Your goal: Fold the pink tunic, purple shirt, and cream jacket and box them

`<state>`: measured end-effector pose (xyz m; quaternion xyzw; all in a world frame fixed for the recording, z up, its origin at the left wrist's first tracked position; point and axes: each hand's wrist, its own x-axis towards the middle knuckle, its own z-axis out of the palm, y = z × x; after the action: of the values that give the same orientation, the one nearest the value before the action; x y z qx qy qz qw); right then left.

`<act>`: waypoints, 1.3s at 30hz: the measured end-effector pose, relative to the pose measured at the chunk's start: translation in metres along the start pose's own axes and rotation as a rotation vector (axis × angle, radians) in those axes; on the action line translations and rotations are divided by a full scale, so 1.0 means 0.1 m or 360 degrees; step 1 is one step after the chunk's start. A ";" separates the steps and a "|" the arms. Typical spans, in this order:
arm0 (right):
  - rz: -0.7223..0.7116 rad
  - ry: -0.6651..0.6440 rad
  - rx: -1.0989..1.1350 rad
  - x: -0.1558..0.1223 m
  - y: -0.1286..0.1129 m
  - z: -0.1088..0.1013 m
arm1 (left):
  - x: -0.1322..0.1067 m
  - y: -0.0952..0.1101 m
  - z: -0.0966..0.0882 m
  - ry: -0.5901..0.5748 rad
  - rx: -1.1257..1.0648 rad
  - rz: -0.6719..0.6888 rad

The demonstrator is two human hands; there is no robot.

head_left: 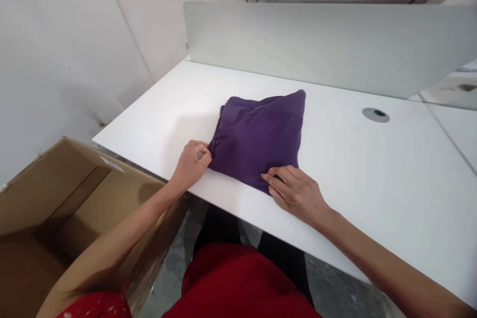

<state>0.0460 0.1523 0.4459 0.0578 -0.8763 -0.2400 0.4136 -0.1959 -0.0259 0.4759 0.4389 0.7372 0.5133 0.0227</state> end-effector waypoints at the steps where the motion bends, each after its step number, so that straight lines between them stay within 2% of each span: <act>1: -0.0005 -0.0002 0.0003 0.01 0.00 0.00 | 0.00 0.01 0.00 -0.0007 0.0030 0.0019; 6: 0.0105 0.0082 0.0147 0.09 0.02 -0.03 | -0.07 0.05 0.00 -0.0065 0.0111 0.0096; 10: 0.0202 0.0158 0.0254 0.36 0.13 0.01 | -0.12 0.04 0.01 -0.0097 0.0129 0.0155; 12: 0.0202 0.0078 0.0215 0.57 0.21 0.08 | -0.13 0.03 0.01 -0.0091 0.0145 0.0199; 17: 0.0228 -0.0300 0.0135 1.11 0.31 0.29 | -0.15 -0.04 0.00 -0.0099 0.0177 0.0292; 21: 0.0024 -0.0524 0.0081 1.36 0.26 0.36 | -0.19 -0.09 -0.03 -0.0164 0.0071 0.0250; 24: -0.0093 -0.0720 0.0007 1.42 0.22 0.42 | -0.21 -0.10 -0.06 -0.0163 -0.0023 0.0226; 27: -0.0067 -0.0835 -0.0069 1.41 0.23 0.47 | -0.22 -0.10 -0.07 -0.0147 -0.0063 0.0250; 32: -0.0155 -0.0692 -0.0021 1.41 0.26 0.49 | -0.23 -0.10 -0.06 -0.0161 -0.0056 0.0293; 36: -0.0300 -0.0740 0.0102 1.43 0.29 0.49 | -0.24 -0.13 -0.05 -0.0110 0.0004 0.0350; 39: -0.0247 -0.0728 0.0237 1.41 0.31 0.49 | -0.24 -0.14 -0.03 -0.0097 0.0071 0.0400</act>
<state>-0.0797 0.1558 0.5322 0.0994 -0.9553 -0.2128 0.1796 -0.1920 -0.0455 0.4566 0.5434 0.6866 0.4821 -0.0292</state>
